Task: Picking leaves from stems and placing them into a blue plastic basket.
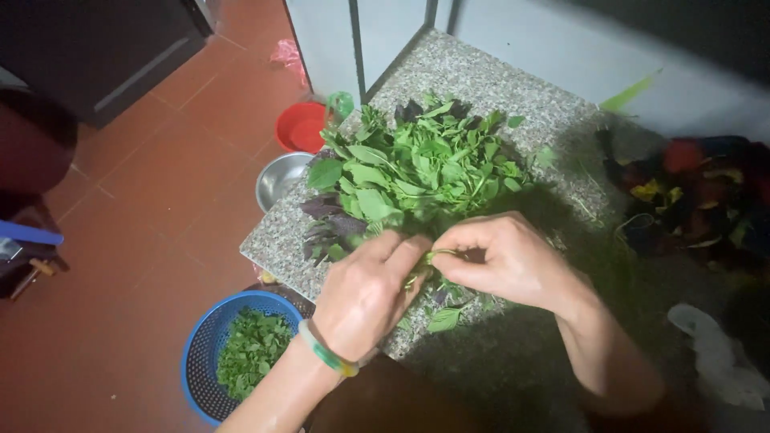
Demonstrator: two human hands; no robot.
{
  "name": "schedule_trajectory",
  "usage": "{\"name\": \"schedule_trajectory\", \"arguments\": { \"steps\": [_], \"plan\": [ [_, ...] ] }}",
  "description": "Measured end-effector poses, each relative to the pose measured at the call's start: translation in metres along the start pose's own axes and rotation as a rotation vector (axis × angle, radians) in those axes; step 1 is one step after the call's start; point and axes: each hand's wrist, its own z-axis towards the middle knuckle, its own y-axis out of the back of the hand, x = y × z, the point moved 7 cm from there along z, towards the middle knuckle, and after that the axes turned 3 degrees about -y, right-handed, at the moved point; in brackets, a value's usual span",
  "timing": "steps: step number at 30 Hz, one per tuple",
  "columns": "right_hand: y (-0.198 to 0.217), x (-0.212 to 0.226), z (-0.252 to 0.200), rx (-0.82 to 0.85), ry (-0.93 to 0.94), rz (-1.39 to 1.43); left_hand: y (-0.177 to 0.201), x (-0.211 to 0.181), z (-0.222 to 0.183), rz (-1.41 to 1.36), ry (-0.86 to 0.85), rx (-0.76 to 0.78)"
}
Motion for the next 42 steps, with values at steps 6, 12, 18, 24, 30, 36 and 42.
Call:
{"name": "schedule_trajectory", "arguments": {
  "steps": [6, 12, 18, 24, 30, 36, 42],
  "plan": [
    [-0.016, -0.001, 0.014, 0.067, -0.046, 0.038, -0.003, 0.025, -0.017, -0.36, 0.168, 0.021],
    [-0.051, 0.002, 0.024, 0.473, 0.235, -0.089, -0.008, 0.034, -0.044, -0.493, 0.197, 0.308],
    [-0.057, 0.023, 0.022, 0.39, 0.333, -0.072, -0.014, 0.05, -0.064, -0.596, 0.366, 0.182],
    [-0.058, 0.034, 0.018, 0.372, 0.585, 0.121, -0.031, 0.06, -0.084, -0.972, 0.463, 0.056],
    [-0.053, 0.039, 0.011, 0.435, 0.702, 0.276, -0.021, 0.079, -0.115, -1.115, 0.316, 0.07],
    [-0.06, 0.052, 0.011, 0.307, 0.528, 0.136, 0.014, 0.061, -0.099, -0.895, 0.569, 0.105],
    [-0.065, 0.052, 0.009, 0.246, 0.51, 0.086, 0.004, 0.059, -0.097, -0.839, 0.56, 0.063]
  ]
}}
